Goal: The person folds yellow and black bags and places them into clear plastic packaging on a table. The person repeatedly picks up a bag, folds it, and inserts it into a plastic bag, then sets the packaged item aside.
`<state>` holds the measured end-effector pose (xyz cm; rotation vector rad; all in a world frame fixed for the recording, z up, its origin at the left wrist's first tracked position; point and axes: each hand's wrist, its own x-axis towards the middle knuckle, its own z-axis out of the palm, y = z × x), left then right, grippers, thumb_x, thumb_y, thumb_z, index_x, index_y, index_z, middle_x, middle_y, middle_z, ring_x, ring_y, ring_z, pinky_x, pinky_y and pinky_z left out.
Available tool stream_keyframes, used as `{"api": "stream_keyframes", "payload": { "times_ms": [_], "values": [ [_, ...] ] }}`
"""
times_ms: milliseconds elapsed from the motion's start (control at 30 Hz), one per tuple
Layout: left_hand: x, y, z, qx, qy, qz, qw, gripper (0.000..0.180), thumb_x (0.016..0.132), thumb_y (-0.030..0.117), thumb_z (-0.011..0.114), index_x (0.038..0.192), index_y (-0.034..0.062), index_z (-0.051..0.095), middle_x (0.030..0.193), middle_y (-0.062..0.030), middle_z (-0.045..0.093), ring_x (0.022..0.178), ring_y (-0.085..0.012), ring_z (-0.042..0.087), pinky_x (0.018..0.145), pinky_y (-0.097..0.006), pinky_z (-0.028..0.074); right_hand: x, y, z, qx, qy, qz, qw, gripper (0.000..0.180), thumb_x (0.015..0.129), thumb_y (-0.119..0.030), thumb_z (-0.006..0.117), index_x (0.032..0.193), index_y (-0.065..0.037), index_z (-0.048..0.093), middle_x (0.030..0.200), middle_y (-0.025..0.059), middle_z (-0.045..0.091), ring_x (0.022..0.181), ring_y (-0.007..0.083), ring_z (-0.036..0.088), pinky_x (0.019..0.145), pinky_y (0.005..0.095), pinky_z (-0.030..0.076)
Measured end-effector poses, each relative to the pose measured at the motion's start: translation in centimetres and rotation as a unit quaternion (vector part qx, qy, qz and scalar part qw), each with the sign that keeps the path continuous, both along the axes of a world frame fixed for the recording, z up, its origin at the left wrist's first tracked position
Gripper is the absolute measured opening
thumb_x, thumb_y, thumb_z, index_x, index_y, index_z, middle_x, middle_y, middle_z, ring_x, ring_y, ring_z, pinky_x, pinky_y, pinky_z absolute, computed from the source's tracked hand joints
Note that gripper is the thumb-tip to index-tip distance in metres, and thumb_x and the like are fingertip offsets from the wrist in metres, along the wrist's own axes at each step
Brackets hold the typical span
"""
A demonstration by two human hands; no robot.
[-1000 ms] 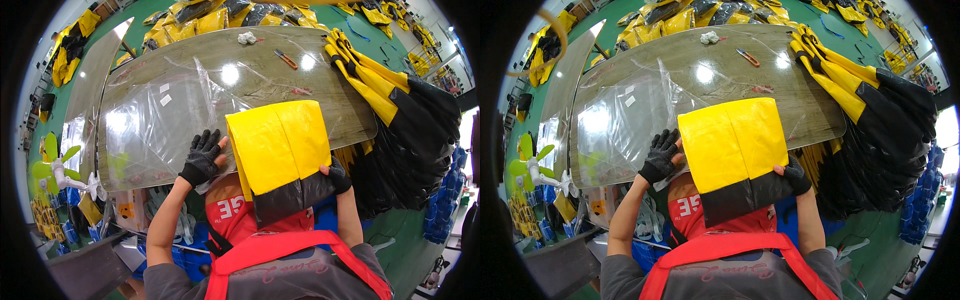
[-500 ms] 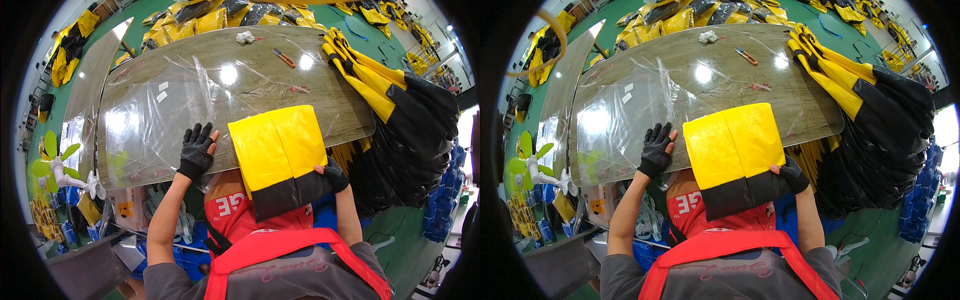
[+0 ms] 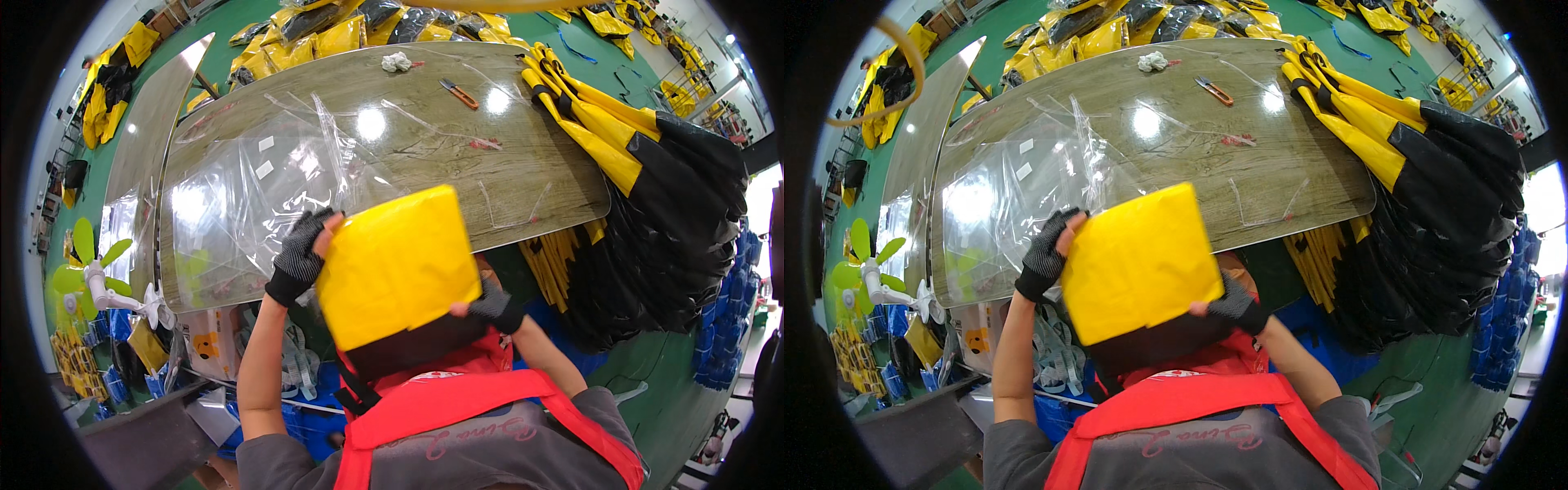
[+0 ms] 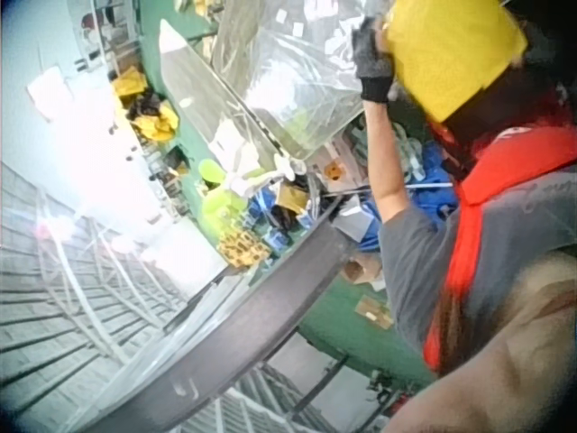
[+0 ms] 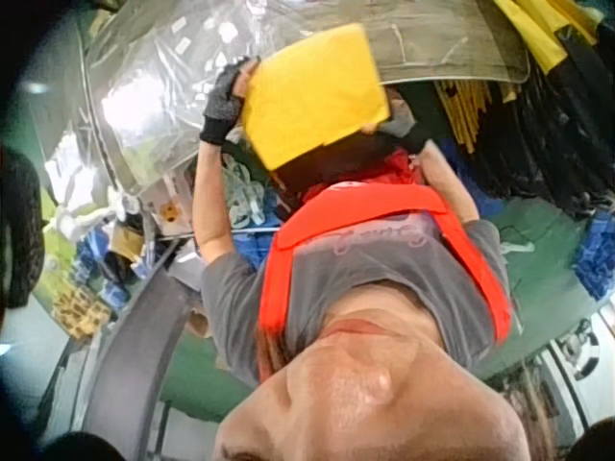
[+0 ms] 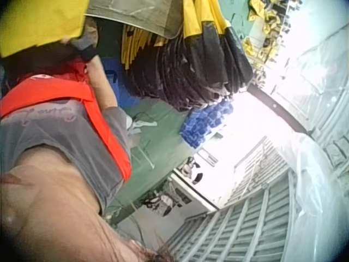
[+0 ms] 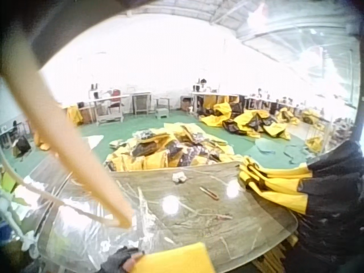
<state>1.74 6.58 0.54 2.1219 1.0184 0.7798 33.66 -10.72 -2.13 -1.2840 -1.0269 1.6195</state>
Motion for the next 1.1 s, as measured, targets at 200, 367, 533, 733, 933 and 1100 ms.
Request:
{"api": "stream_keyframes", "payload": {
  "times_ms": [200,367,533,733,933,1100],
  "values": [
    [-1.3,-4.1,2.1,0.089,0.123,-0.057,0.987,0.039,0.086,0.017,0.063,0.123,0.0071,0.058,0.125,-0.0148,0.059,0.119,-0.0324,0.054,0.109,-0.045,0.033,2.2,10.1,0.2,0.148,-0.21,-0.034,0.966,0.018,0.092,-0.022,0.059,0.09,-0.004,0.06,0.082,0.0024,0.061,0.078,0.0149,0.059,0.075,0.0293,0.05],
    [-0.9,-4.6,3.0,0.11,0.174,-0.041,0.978,0.042,0.086,0.019,0.063,0.125,0.0051,0.056,0.127,-0.0162,0.058,0.122,-0.0338,0.051,0.11,-0.046,0.03,-3.3,20.2,0.4,0.025,-0.168,0.224,0.96,0.037,0.086,-0.04,0.065,0.095,-0.003,0.068,0.073,0.0024,0.061,0.068,0.0107,0.055,0.069,0.0251,0.046],
    [-1.9,-5.9,2.7,0.095,0.212,0.038,0.972,0.049,0.085,0.022,0.063,0.13,0.0032,0.051,0.132,-0.0182,0.053,0.127,-0.0375,0.045,0.112,-0.048,0.025,2.2,17.8,-0.9,0.076,0.014,0.124,0.989,0.03,0.088,-0.031,0.064,0.097,-0.003,0.065,0.092,0.0035,0.065,0.082,0.0121,0.058,0.079,0.0266,0.048],
    [-1.6,-5.9,1.3,0.067,0.123,0.058,0.988,0.043,0.084,0.015,0.064,0.124,0.0021,0.056,0.131,-0.0195,0.054,0.128,-0.0387,0.044,0.111,-0.046,0.028,0.3,10.5,0.7,-0.031,-0.016,0.058,0.998,0.05,0.085,-0.022,0.071,0.127,-0.001,0.052,0.11,0.0063,0.064,0.096,0.0134,0.059,0.086,0.0277,0.047],
    [-1.4,-7.4,-1.1,-0.197,-0.198,0.239,0.93,0.076,0.091,0.023,0.062,0.15,0.0052,0.017,0.145,-0.018,0.035,0.128,-0.0258,0.041,0.107,-0.035,0.032,-1.7,9.4,-0.4,0.012,-0.322,0.049,0.945,0.046,0.088,-0.045,0.06,0.091,0.0,0.068,0.077,0.022,0.065,0.074,0.0279,0.066,0.07,0.0352,0.05],
    [-3.9,-6.3,-0.4,-0.476,-0.362,0.148,0.788,0.062,0.089,0.021,0.065,0.14,-0.0007,0.036,0.127,-0.0137,0.054,0.11,-0.0209,0.055,0.097,-0.032,0.043,-2.9,4.5,-0.4,0.104,-0.346,0.005,0.932,0.053,0.093,-0.048,0.049,0.08,0.0,0.065,0.072,0.0195,0.064,0.067,0.0319,0.064,0.065,0.0381,0.049]
  ]
}}
